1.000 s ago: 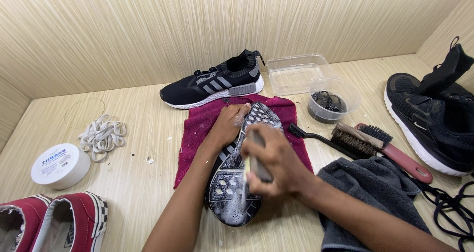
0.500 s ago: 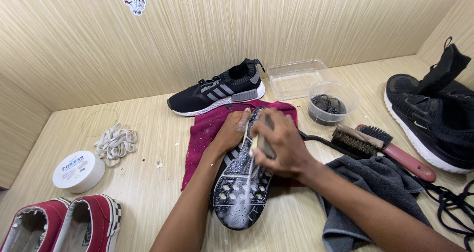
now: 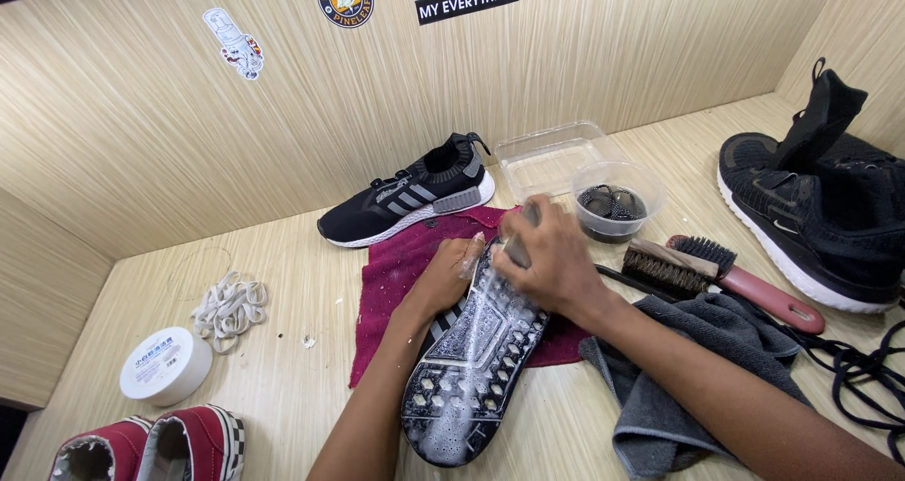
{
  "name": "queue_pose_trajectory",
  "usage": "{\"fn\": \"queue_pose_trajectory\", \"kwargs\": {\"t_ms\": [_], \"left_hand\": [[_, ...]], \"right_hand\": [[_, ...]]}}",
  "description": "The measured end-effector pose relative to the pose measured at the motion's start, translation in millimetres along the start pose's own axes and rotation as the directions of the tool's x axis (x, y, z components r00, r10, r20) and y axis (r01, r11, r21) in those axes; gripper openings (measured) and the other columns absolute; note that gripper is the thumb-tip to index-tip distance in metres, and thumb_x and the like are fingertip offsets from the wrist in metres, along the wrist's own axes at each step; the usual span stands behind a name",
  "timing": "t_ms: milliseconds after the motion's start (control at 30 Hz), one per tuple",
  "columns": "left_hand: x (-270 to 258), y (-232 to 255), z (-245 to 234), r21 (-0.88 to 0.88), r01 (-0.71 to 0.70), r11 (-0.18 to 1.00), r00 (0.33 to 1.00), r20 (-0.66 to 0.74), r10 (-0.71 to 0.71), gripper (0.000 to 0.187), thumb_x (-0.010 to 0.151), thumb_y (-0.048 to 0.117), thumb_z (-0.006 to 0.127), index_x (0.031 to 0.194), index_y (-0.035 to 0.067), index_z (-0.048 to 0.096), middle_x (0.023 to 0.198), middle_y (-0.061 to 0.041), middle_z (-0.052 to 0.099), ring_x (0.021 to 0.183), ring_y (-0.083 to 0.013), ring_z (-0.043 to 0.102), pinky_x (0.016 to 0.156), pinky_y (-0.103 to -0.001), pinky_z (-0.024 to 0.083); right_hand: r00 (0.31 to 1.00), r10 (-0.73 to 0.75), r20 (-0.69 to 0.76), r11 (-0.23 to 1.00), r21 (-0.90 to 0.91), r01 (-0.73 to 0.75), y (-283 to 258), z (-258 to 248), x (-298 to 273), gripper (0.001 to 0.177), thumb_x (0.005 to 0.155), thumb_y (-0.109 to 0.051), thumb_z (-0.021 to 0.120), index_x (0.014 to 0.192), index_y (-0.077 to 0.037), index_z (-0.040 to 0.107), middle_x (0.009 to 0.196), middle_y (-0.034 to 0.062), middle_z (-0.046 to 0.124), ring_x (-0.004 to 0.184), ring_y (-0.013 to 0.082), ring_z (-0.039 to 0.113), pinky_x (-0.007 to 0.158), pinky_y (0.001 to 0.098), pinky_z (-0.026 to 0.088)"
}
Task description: The person scrubs the sole of a black sneaker with a brush and cleaning solution. They repeatedly dip the brush into a container of liquid and continue scrubbing the shoe's bottom surface.
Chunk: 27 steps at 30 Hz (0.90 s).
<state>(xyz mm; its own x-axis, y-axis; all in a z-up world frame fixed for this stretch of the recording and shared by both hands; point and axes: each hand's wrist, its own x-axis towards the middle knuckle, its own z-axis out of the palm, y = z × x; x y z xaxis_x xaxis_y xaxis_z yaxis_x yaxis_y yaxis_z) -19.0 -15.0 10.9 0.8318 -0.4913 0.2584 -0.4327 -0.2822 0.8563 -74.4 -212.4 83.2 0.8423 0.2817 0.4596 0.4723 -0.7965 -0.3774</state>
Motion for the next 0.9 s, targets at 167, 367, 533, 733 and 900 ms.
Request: {"fn": "queue_pose_trajectory", "kwargs": {"t_ms": [167,367,533,733,900], "left_hand": [[-2.2,14.3,-3.9,-0.005,0.013,1.0,1.0,-0.013,-0.013,0.062,0.112,0.033,0.038,0.06,0.004,0.058,0.054,-0.013,0.054,0.056,-0.0238,0.048,0.057,-0.038,0.044],[-3.7,17.3,-6.2,0.05,0.005,0.999,1.0,-0.03,-0.003,0.056,0.109,0.034,0.042,0.063,0.004,0.058,0.054,-0.016,0.055,0.058,-0.0212,0.051,0.057,-0.037,0.046],[-1.5,7.5,-6.3,0.055,0.002,0.998,0.999,-0.032,0.0,0.058,0.111,0.032,0.039,0.066,0.001,0.057,0.058,-0.018,0.053,0.063,-0.0245,0.049,0.061,-0.039,0.045],[-6.3,24.9,-9.9,-0.004,-0.048,0.999,0.999,-0.017,0.048,0.052,0.109,0.031,0.041,0.067,0.006,0.058,0.057,-0.013,0.058,0.063,-0.018,0.052,0.061,-0.035,0.048],[-10.3,19.5,-2.1,-0.01,0.112,0.994,0.993,-0.033,-0.112,0.056,0.102,0.065,0.035,0.064,0.024,0.038,0.06,0.009,0.042,0.056,-0.0072,0.031,0.051,-0.029,0.029]], "right_hand": [[0.996,-0.088,0.033,0.991,0.103,0.084,-16.9,8.8,-20.4,0.047,0.087,-0.057,0.054,0.098,-0.013,0.063,0.112,0.024,0.052,0.096,0.0457,0.064,0.075,0.0523,0.052],[0.938,-0.341,0.06,0.928,0.179,0.326,-30.9,9.7,-20.6,0.049,0.082,-0.063,0.052,0.099,-0.019,0.064,0.116,0.0235,0.054,0.099,0.0406,0.063,0.077,0.0478,0.051],[0.968,0.214,0.134,0.972,0.073,-0.225,12.3,17.1,2.2,0.048,0.092,-0.068,0.052,0.106,-0.023,0.06,0.122,0.0145,0.052,0.112,0.0465,0.064,0.097,0.0535,0.046],[0.943,-0.323,0.075,0.942,0.125,0.312,-89.5,-12.5,-51.8,0.05,0.082,-0.06,0.058,0.1,-0.014,0.061,0.115,0.0296,0.049,0.101,0.0472,0.061,0.079,0.0533,0.051],[0.912,-0.392,0.122,0.915,0.151,0.374,-82.0,0.1,-53.6,0.049,0.089,-0.059,0.055,0.109,-0.015,0.06,0.121,0.0208,0.051,0.106,0.0346,0.055,0.086,0.0512,0.041]]}}
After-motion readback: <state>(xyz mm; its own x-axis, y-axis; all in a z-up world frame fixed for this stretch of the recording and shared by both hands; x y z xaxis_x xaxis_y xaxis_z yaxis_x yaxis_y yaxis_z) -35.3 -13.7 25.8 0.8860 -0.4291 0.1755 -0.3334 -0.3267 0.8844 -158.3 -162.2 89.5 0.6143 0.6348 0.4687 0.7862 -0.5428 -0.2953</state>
